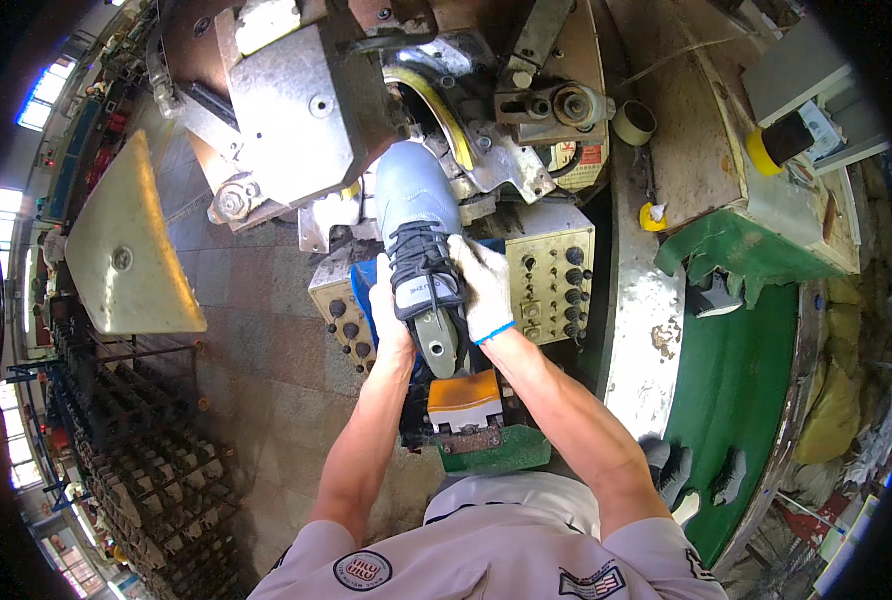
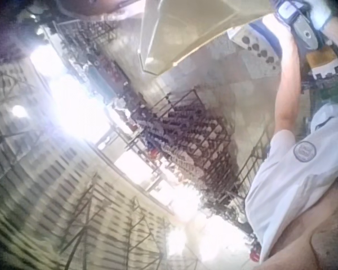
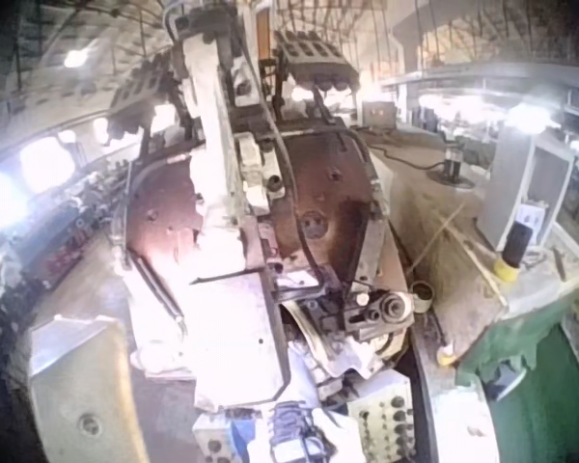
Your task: The person operates a shoe-lasting machine to shape and secure the upper material of different shoe styles to their respective lasts, then places the finished components onto a conveyor belt.
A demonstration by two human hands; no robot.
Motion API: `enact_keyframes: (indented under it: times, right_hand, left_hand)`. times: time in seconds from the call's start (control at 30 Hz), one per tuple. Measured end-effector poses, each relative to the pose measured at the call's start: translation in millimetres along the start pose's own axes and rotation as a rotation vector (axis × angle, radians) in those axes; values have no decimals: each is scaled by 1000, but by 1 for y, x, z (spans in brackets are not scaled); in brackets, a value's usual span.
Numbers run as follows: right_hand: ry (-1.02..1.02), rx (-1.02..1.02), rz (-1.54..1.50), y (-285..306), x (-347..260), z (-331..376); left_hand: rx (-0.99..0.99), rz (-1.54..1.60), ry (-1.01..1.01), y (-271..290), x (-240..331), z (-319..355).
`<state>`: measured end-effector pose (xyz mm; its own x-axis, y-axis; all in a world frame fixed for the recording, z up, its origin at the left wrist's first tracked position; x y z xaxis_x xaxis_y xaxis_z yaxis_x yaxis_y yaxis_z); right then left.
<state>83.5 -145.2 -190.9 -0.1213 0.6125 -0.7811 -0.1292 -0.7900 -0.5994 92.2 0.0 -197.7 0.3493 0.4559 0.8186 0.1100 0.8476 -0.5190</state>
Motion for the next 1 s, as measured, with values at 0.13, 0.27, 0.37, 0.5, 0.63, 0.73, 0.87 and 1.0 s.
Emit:
enact_keyframes:
  times: [0.13, 0.27, 0.37, 0.5, 0.63, 0.73, 0.87, 1.0]
  right_hand:
    - [16, 13, 7, -12, -5, 2]
    - [-17, 81, 42, 10, -19, 23]
    - [99, -176, 546, 53, -54, 62]
    - [70, 96, -65, 95, -83, 138]
    - [-15, 293, -52, 141, -92, 203]
    - [-188, 444, 309, 171, -99, 248]
    - [-475, 795, 807, 279, -117, 389]
    - [-820, 946, 1110, 348, -127, 525]
  left_hand:
    - [-20, 161, -74, 7, -13, -9]
    - [-9, -74, -28, 12, -11, 11]
    - [184, -915, 219, 73, -83, 67]
    - [137, -1141, 96, 137, -233, 104]
    - [87, -1102, 277, 118, -217, 96]
    - [68, -1030, 209, 168, -206, 120]
    - [152, -688, 208, 94, -44, 181]
    - [334, -1064, 156, 69, 105, 236]
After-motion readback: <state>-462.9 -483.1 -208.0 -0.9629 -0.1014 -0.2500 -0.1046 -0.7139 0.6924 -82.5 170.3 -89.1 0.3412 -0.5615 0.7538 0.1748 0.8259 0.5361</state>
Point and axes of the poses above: each hand's wrist, its own z-axis away from the middle knuckle, its own y-axis out of the back of the hand, x = y × z, the point moved 6 cm from there along -z, towards the middle knuckle, and after that the axes turned 15 degrees about -x, right-handed, at the moved point
